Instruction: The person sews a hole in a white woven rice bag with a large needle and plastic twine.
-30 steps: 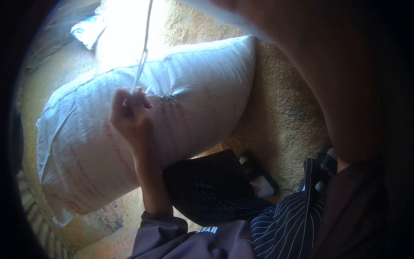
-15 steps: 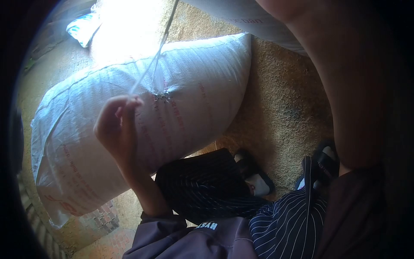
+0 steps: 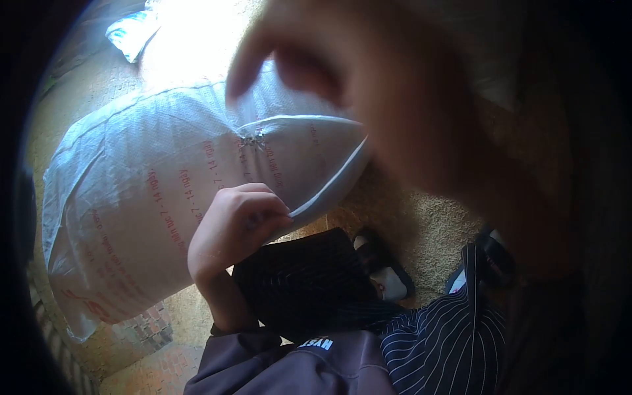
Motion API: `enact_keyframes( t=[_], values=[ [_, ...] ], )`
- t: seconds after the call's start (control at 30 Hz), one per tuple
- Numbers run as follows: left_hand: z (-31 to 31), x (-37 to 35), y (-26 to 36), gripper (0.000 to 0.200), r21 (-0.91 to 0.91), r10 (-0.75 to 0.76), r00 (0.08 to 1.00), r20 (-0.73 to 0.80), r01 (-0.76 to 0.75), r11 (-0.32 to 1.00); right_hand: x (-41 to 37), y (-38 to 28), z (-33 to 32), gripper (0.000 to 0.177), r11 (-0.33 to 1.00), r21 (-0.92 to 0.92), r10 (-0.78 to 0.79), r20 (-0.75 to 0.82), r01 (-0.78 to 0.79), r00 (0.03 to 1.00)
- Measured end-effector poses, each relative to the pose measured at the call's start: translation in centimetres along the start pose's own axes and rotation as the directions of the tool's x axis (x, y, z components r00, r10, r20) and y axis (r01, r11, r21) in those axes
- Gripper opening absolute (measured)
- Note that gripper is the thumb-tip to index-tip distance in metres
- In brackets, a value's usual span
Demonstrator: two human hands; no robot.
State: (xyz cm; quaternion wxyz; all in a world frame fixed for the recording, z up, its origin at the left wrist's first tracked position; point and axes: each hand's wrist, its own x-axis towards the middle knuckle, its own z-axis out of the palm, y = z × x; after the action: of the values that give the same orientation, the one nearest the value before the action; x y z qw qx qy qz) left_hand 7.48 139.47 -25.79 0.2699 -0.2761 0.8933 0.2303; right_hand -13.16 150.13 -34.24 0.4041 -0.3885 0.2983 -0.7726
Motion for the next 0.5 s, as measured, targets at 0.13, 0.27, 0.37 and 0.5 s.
enact_keyframes(
  t=[0.13,0.27,0.37,0.5],
  values=[
    [-0.1,-0.4,0.3,0.014,0.038,-0.046,0.999,0.029,0.045,0.998,-0.2,4.4,3.5,0.019,0.856,-0.516,0.092,0.186,0.018,0.978],
    [0.0,-1.1,0.3,0.029,-0.012,-0.095,0.988,-0.124,0.094,0.995,-0.6,8.3,5.1,0.013,0.764,-0.645,0.136,0.178,0.011,0.975],
    [0.1,-1.6,0.0,0.032,0.006,-0.106,0.974,-0.199,0.109,0.994,-0.6,9.0,5.3,0.011,0.739,-0.673,0.130,0.130,-0.009,0.983],
    [0.2,-2.1,-0.2,0.033,-0.032,-0.120,0.950,-0.288,0.116,0.993,-0.1,9.0,5.1,0.012,0.720,-0.681,0.298,0.129,-0.134,0.946]
  ],
)
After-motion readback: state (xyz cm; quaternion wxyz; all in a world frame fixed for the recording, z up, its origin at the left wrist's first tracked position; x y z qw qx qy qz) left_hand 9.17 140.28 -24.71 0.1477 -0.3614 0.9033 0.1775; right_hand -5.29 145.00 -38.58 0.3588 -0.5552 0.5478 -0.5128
